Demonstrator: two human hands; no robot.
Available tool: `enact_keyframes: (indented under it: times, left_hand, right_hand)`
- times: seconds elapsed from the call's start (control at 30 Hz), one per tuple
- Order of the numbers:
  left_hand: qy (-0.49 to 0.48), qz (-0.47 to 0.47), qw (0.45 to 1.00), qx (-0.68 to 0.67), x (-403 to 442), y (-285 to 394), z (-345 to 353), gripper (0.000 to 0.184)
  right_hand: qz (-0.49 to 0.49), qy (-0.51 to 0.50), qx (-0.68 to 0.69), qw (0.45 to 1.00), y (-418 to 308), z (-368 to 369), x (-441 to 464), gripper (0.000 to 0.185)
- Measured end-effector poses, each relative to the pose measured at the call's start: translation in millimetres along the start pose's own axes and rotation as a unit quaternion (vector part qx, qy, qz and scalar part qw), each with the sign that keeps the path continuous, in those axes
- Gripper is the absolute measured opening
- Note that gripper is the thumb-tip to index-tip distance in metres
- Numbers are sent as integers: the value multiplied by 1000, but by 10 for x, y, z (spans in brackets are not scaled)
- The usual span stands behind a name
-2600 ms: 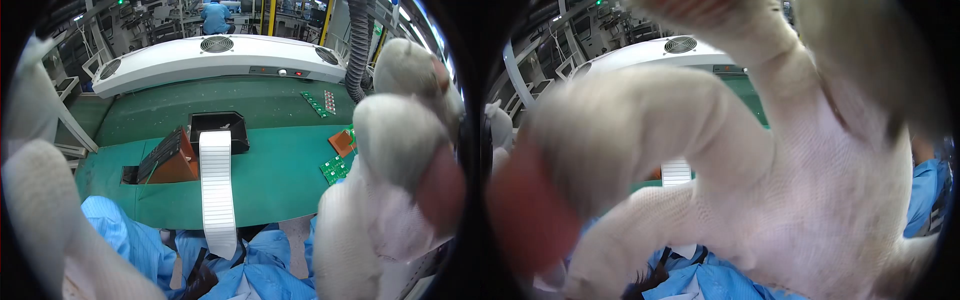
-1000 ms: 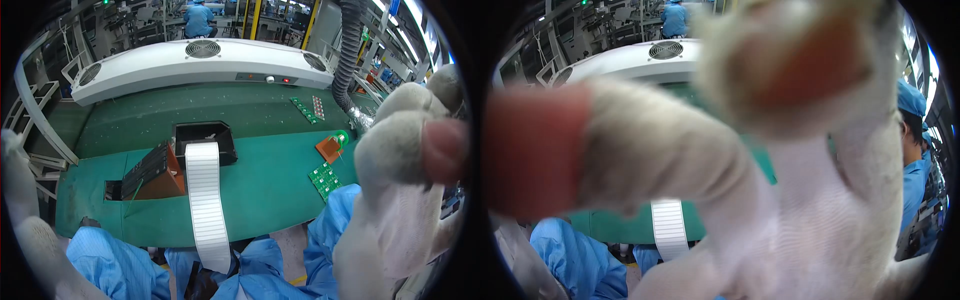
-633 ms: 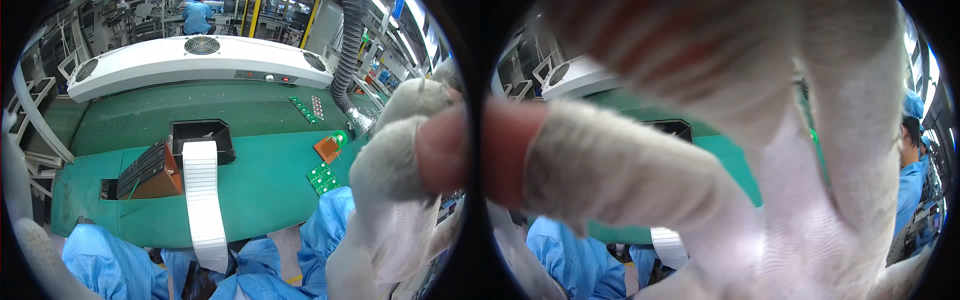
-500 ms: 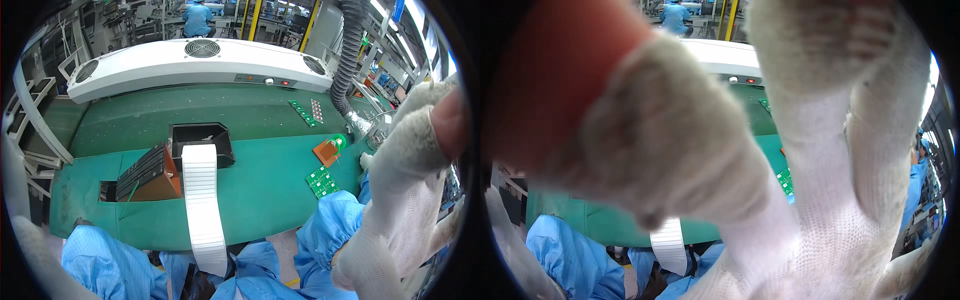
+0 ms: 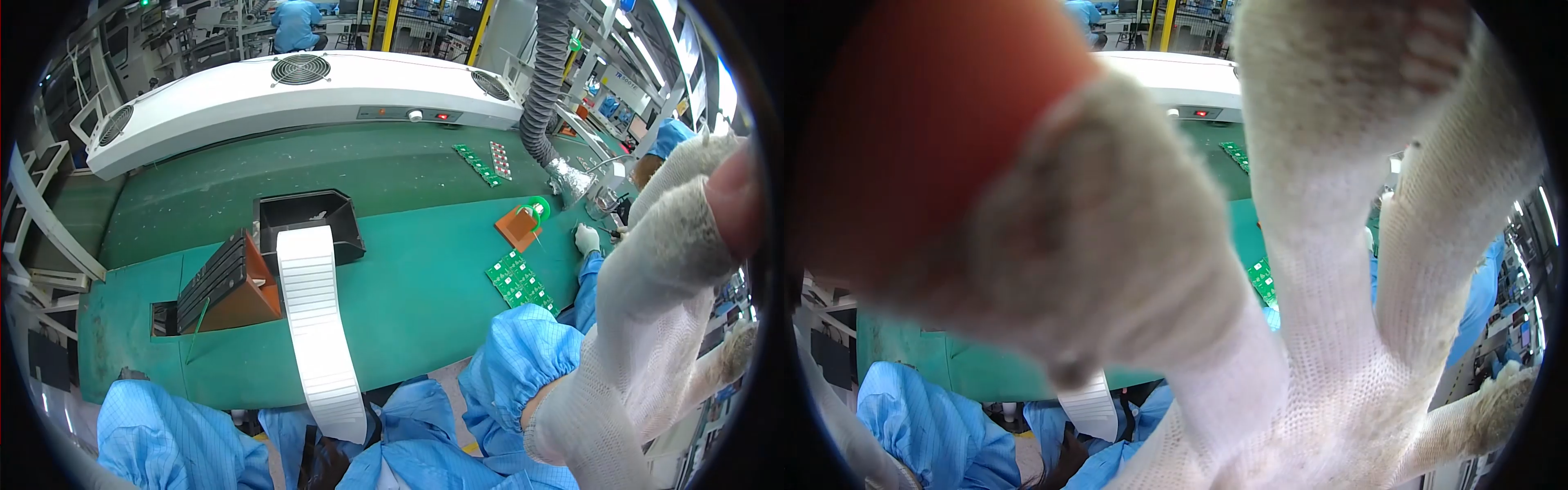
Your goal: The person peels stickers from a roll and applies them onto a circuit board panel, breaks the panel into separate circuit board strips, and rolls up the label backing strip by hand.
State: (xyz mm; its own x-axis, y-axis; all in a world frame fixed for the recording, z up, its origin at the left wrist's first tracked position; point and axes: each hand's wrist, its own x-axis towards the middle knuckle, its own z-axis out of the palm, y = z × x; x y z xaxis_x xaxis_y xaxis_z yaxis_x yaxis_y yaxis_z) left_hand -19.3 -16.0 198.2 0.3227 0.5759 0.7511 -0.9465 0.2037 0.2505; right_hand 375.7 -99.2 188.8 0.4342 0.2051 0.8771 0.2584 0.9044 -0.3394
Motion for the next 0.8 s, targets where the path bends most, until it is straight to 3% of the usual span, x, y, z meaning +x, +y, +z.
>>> enact_keyframes:
  times: [0.23,0.47,0.8]
  left_hand:
    - [1,7,1000,6,-15,54,43,12]
    - [4,10,1000,8,-49,66,39,14]
    - [9,2,1000,9,-57,82,105,16]
  right_hand:
    - [-35,-16,54,998,-173,224,-201,23]
    - [-157,-56,173,971,-432,802,-646,25]
    - [-258,-76,220,938,-496,1170,-595,27]
